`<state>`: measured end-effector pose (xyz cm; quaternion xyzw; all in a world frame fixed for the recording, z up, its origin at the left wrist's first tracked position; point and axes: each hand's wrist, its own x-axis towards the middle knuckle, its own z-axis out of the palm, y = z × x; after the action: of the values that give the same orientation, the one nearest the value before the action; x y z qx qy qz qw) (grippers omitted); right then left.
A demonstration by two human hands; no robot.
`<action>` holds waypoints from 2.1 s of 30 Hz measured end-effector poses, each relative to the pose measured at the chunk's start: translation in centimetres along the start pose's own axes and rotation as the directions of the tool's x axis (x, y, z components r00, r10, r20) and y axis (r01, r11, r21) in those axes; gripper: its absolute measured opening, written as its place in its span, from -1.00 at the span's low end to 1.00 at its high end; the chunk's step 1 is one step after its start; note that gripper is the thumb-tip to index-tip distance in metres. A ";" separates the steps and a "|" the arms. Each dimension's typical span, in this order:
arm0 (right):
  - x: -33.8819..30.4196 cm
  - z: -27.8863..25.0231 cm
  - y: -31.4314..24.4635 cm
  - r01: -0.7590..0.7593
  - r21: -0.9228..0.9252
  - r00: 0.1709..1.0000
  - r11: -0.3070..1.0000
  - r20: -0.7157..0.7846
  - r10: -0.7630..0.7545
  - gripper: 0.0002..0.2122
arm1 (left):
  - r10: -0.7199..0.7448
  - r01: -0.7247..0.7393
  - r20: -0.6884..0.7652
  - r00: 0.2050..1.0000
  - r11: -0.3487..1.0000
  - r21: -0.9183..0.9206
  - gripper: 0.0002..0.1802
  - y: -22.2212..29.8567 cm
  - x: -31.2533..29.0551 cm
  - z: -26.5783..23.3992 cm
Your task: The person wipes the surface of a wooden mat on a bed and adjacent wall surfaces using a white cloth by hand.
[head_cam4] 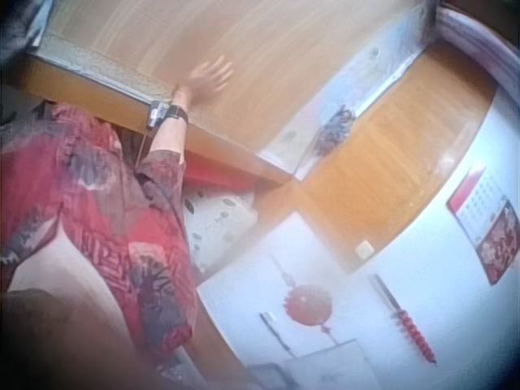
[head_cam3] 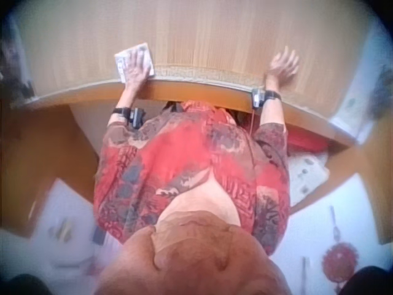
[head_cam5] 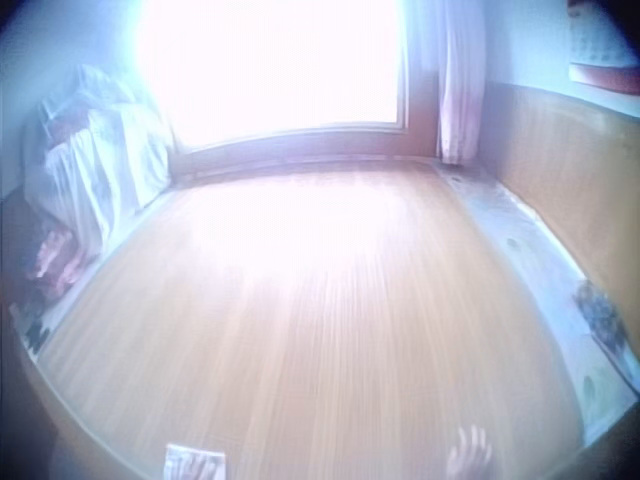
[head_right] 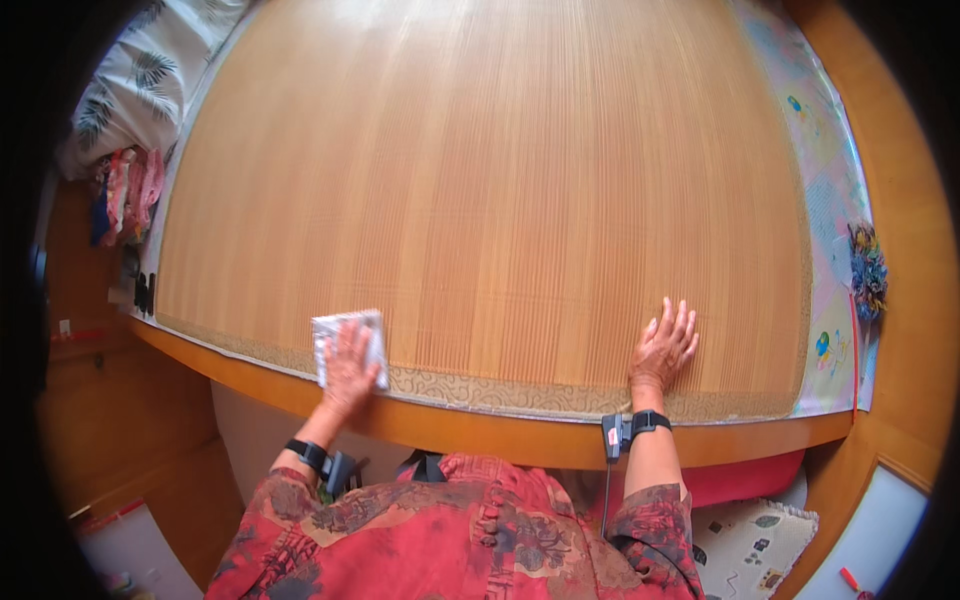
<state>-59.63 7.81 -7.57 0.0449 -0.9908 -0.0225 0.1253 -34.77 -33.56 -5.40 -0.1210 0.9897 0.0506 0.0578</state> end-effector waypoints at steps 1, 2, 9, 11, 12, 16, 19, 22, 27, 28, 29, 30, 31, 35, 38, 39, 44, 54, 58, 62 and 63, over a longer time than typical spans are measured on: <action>0.0 0.3 0.0 0.005 0.008 1.000 1.000 -0.005 -0.005 -0.61 | -0.060 0.065 -0.077 0.995 0.995 0.074 -0.27 -2.1 0.1 0.8; 0.0 0.4 0.0 0.004 0.000 1.000 1.000 0.015 -0.004 -0.61 | -0.220 0.222 -0.039 0.975 0.972 0.075 -0.32 -3.1 0.6 0.5; 0.0 0.3 0.2 0.018 0.015 0.999 1.000 -0.029 -0.017 -0.61 | -0.156 0.155 -0.054 0.986 0.988 -0.013 -0.32 0.8 0.9 -0.2; 0.0 0.3 0.3 0.025 0.009 0.999 1.000 -0.029 -0.025 -0.61 | -0.007 0.006 -0.019 1.000 0.999 -0.046 -0.29 5.6 -0.2 -0.5; 0.1 0.4 0.4 0.024 0.003 0.999 1.000 -0.043 -0.023 -0.61 | 0.043 -0.042 0.009 0.999 0.995 -0.095 -0.28 7.9 -0.7 -0.6; -0.1 1.4 0.7 0.031 0.008 0.998 0.999 -0.061 -0.030 -0.61 | 0.185 -0.181 0.002 0.983 0.963 -0.197 -0.31 14.0 -1.0 -0.6; 0.0 1.6 0.4 0.053 0.014 0.995 0.998 -0.089 -0.051 -0.62 | 0.384 -0.372 0.006 0.923 0.897 -0.238 -0.32 18.2 -1.0 -0.4; 0.1 1.4 0.2 0.056 0.016 0.992 0.998 -0.113 -0.054 -0.62 | 0.552 -0.543 -0.056 0.832 0.792 -0.280 -0.35 23.2 -1.0 0.4; 0.3 2.4 0.6 0.022 -0.089 0.995 0.996 -0.093 -0.031 -0.63 | 0.667 -0.666 -0.157 0.728 0.635 -0.391 -0.36 29.6 -1.6 2.1; 0.2 2.4 0.5 0.033 -0.069 0.994 0.997 -0.103 -0.040 -0.63 | 0.654 -0.669 -0.184 0.734 0.647 -0.367 -0.37 29.8 -2.0 2.3; 0.1 2.5 0.3 0.038 -0.081 0.994 0.996 -0.102 -0.046 -0.63 | 0.659 -0.686 -0.205 0.724 0.655 -0.318 -0.37 29.5 -2.4 2.7; 0.1 2.4 0.4 0.045 -0.095 0.993 0.994 -0.101 -0.055 -0.63 | 0.662 -0.699 -0.227 0.715 0.662 -0.270 -0.37 29.4 -2.8 2.7; 0.0 2.4 0.4 0.043 -0.095 0.994 0.995 -0.098 -0.053 -0.63 | 0.670 -0.708 -0.230 0.706 0.661 -0.250 -0.37 28.8 -3.4 2.7; 0.0 2.6 1.2 0.081 -0.078 0.987 0.994 -0.136 -0.091 -0.63 | 0.634 -0.682 -0.281 0.720 0.721 -0.122 -0.51 25.2 -5.8 2.8; -0.2 2.3 1.0 0.078 -0.111 0.992 0.991 -0.094 -0.088 -0.61 | 0.533 -0.566 -0.213 0.819 0.811 -0.146 -0.46 18.6 -8.3 2.0; -0.1 2.3 1.0 0.069 -0.120 0.994 0.990 -0.078 -0.079 -0.60 | 0.472 -0.507 -0.231 0.851 0.852 -0.130 -0.44 16.3 -9.1 1.7; 0.3 1.9 1.2 0.032 -0.130 0.998 0.991 -0.047 -0.039 -0.60 | 0.035 -0.053 -0.163 0.986 0.993 -0.108 -0.45 5.7 -12.2 0.5; 0.1 2.3 1.3 0.027 -0.159 0.999 0.987 -0.020 -0.030 -0.62 | -0.715 0.741 -0.284 0.639 0.671 -0.025 -0.48 -12.2 -13.3 3.2; -0.3 1.4 -0.3 0.055 -0.149 0.998 0.987 0.017 -0.053 -0.60 | -0.731 0.785 -0.427 0.532 0.615 -0.075 -0.50 -13.2 -11.8 3.3; -0.1 2.0 1.7 0.062 -0.164 0.997 0.984 -0.039 -0.069 -0.59 | -0.600 0.625 -0.407 0.689 0.776 -0.088 -0.50 -5.8 -10.6 3.2; -0.3 1.7 1.3 0.070 -0.161 0.997 0.985 -0.031 -0.076 -0.59 | -0.529 0.549 -0.404 0.746 0.832 -0.076 -0.50 -3.9 -10.9 2.8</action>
<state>-59.91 9.16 -9.19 0.0714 -0.9811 -0.1054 0.1460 -23.07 -34.44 -7.09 -0.4080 0.9028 -0.0183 -0.1351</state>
